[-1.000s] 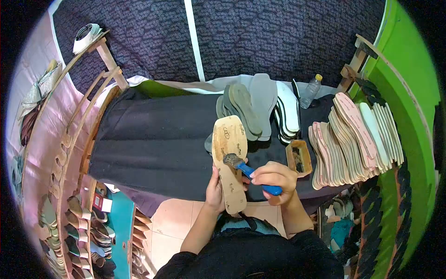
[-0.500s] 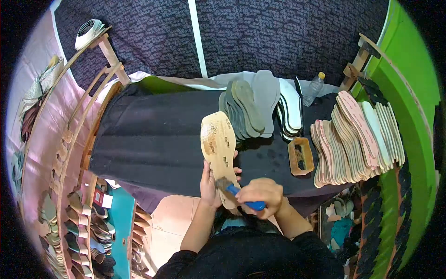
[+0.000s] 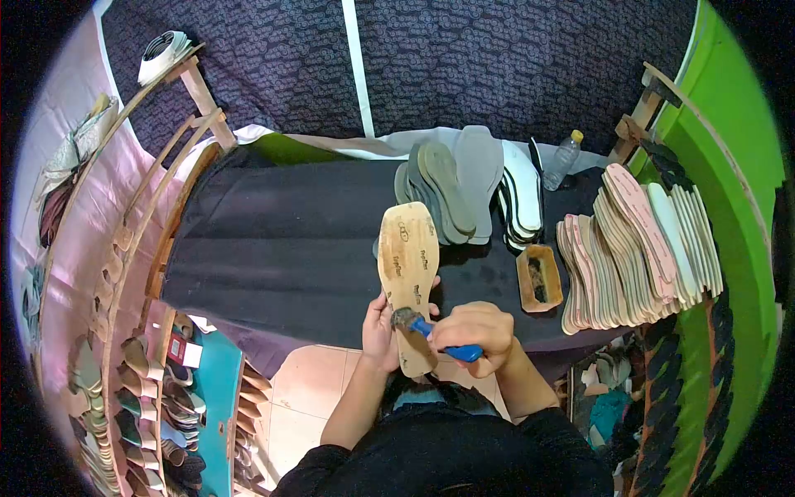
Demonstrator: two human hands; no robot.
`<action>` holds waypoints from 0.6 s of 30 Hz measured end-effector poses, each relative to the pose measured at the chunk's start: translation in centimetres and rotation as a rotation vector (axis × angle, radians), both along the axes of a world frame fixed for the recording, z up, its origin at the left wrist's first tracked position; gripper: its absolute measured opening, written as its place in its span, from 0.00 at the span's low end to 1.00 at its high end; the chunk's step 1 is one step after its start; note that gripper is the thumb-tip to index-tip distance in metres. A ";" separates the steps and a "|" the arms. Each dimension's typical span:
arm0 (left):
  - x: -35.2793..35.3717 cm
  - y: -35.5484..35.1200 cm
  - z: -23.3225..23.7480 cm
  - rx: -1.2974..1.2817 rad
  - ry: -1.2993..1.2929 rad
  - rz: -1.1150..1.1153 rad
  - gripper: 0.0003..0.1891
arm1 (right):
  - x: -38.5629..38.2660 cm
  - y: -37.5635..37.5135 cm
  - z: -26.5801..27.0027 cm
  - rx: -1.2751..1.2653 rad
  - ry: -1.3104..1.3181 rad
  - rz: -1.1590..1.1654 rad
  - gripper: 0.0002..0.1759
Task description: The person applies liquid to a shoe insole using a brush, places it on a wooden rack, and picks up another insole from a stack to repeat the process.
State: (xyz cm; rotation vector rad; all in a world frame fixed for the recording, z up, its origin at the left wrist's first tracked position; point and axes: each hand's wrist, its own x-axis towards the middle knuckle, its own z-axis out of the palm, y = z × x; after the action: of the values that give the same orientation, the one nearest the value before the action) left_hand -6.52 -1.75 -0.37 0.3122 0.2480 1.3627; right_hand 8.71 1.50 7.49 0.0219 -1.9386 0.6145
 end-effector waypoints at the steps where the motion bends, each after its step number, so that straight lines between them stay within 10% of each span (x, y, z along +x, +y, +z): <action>1: -0.1 0.0 0.0 0.015 -0.019 -0.017 0.30 | -0.1 0.1 0.1 -0.014 0.029 -0.011 0.10; 18: -0.1 0.8 -0.8 0.139 -0.140 -0.110 0.28 | 0.4 0.2 -0.4 -0.078 0.074 -0.079 0.10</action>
State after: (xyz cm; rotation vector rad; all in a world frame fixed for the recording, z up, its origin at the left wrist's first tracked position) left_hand -6.66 -0.92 -1.22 0.3392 0.0190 1.2890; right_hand 9.08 1.73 7.11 -0.0791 -1.8339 0.6278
